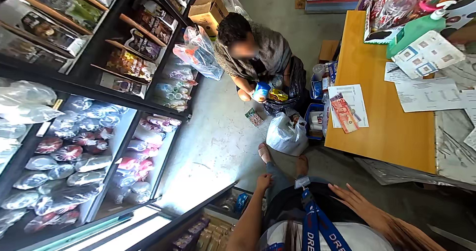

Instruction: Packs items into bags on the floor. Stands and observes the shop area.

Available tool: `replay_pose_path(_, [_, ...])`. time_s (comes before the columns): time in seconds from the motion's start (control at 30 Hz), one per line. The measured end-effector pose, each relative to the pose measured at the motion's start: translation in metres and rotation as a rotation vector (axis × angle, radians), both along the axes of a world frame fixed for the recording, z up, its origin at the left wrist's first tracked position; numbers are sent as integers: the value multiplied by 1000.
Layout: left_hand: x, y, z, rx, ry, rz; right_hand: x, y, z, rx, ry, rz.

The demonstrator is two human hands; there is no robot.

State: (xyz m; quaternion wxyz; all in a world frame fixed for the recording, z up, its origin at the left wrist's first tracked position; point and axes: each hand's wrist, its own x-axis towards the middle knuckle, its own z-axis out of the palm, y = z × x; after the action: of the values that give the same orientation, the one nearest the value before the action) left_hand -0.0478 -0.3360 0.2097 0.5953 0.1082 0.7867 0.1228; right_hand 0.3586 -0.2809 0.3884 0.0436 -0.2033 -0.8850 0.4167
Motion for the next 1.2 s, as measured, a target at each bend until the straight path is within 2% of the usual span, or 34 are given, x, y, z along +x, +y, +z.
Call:
replay_pose_path(0.63, [4, -3, -4, 8, -13, 22, 1, 0, 6, -91, -9, -20])
replay_pose_path(1.0, [5, -2, -3, 7, -19, 18, 4, -9, -9, -6, 19, -45])
replay_pose_path(1.2, [4, 0, 0, 5, -22, 12, 3, -9, -5, 8, 19, -20])
